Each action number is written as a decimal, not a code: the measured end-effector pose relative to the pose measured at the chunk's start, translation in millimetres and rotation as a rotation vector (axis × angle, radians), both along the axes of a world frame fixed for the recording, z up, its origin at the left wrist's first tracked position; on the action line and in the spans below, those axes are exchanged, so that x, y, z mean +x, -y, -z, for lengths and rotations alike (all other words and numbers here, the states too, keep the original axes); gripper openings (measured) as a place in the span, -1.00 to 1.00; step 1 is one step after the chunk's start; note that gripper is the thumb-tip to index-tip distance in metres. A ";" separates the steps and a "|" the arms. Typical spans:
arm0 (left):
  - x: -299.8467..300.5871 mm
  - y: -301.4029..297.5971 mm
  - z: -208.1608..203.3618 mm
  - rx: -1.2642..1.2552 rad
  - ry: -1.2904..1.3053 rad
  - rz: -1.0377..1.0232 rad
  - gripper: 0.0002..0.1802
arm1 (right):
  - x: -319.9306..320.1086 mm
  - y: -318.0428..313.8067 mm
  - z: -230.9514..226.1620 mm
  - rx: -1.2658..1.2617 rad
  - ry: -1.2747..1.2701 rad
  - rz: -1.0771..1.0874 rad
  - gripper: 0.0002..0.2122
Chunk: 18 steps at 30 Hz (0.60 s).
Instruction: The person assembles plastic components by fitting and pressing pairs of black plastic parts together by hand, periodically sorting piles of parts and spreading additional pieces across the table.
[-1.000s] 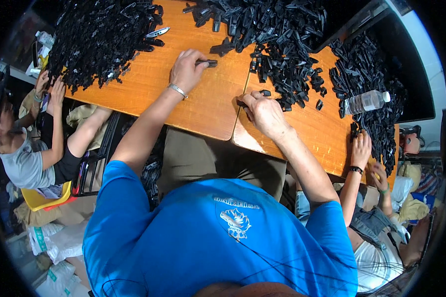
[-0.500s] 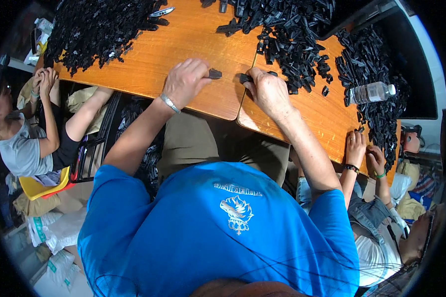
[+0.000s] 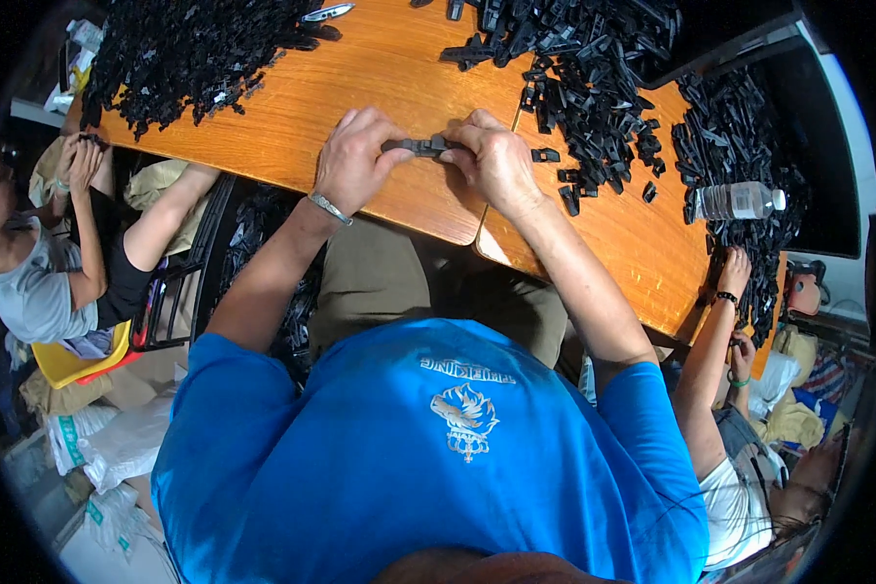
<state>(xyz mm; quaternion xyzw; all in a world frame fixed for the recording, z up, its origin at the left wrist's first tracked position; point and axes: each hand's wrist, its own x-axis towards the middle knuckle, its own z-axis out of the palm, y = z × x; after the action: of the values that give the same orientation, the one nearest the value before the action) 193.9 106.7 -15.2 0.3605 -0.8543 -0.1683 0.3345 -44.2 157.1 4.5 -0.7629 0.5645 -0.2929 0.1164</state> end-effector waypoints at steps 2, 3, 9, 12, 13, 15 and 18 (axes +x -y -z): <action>-1.6 -1.1 -0.3 0.018 -0.017 -0.002 -0.77 | -0.8 4.2 1.7 0.018 -0.010 -0.015 -0.73; -3.4 -1.3 -0.2 0.032 -0.033 0.002 -0.78 | -1.9 6.9 3.7 -0.035 0.018 -0.072 -0.73; -6.5 5.5 7.6 0.115 -0.098 -0.026 -0.80 | 16.4 29.0 10.4 -0.116 -0.047 -0.155 -0.81; 26.3 6.2 -3.8 0.255 0.020 0.081 -0.81 | 17.2 23.5 10.3 -0.062 -0.033 -0.282 -0.80; 45.2 3.0 -16.8 0.325 0.126 0.094 -0.80 | 12.1 16.2 5.1 -0.067 -0.032 -0.271 -0.80; 94.8 5.5 -41.6 0.425 0.346 0.187 -0.76 | -10.2 -7.4 -16.6 0.076 -0.094 -0.186 -0.79; 130.2 -7.1 -68.1 0.687 0.228 0.155 -0.66 | -65.9 -41.7 -35.5 -0.019 -0.275 0.057 -0.82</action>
<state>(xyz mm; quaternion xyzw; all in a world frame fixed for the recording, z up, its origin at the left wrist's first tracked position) 324.1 113.8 52.9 0.4025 -0.8046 -0.4288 0.0829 -110.1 198.8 39.9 -0.7806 0.5937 -0.1941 0.0223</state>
